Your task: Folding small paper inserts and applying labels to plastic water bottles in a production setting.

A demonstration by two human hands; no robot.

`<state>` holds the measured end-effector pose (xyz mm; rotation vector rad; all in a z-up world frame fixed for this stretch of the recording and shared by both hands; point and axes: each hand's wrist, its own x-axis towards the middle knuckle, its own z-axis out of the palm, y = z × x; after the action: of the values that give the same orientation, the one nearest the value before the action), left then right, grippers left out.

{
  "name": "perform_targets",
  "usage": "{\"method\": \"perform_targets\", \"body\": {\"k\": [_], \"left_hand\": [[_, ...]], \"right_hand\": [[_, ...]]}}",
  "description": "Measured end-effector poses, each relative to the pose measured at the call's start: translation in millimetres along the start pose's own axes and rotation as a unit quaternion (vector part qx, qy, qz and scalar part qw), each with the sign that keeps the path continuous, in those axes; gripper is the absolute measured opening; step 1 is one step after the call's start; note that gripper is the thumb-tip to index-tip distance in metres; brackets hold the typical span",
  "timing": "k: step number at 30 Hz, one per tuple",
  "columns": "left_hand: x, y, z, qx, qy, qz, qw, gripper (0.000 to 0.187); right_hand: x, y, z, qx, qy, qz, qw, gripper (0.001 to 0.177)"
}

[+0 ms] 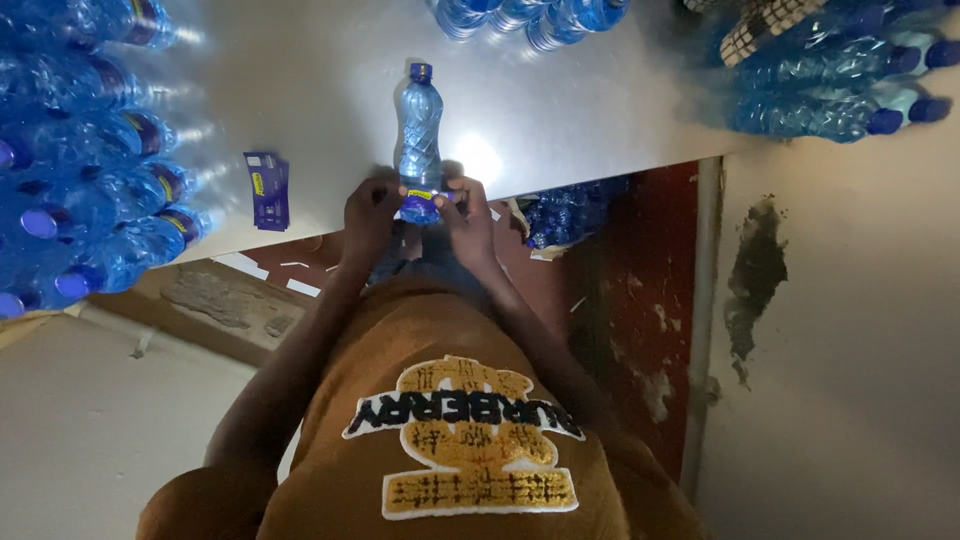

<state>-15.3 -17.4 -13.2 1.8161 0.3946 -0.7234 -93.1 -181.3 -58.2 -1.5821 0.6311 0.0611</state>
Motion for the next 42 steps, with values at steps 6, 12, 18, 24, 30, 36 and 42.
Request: {"method": "perform_targets", "body": {"k": [6,12,18,24,30,36,42], "left_hand": [[-2,-11,-5,0.012,0.007,0.012,1.000,0.025],[-1,3,-1,0.037,0.026,0.049,0.998,0.018],[17,-29,3,0.036,0.042,0.067,0.996,0.032],[18,-25,3,0.006,0.056,0.070,0.996,0.029],[16,-20,0,-0.077,0.040,0.083,0.993,0.028],[31,-39,1,-0.088,0.025,0.072,0.993,0.033],[46,-62,7,-0.135,0.006,0.071,0.988,0.036]], "right_hand": [[-9,0,-3,-0.046,0.014,-0.053,0.997,0.038],[-5,-13,-5,-0.008,0.005,-0.042,0.999,0.038],[1,-45,26,0.019,0.053,0.007,0.998,0.046],[12,-44,24,0.022,0.073,-0.017,0.997,0.040],[16,-63,28,0.022,0.070,-0.036,0.997,0.037],[18,-65,27,0.006,0.058,-0.015,0.998,0.037],[16,-52,29,-0.051,0.032,-0.058,0.996,0.034]]}}
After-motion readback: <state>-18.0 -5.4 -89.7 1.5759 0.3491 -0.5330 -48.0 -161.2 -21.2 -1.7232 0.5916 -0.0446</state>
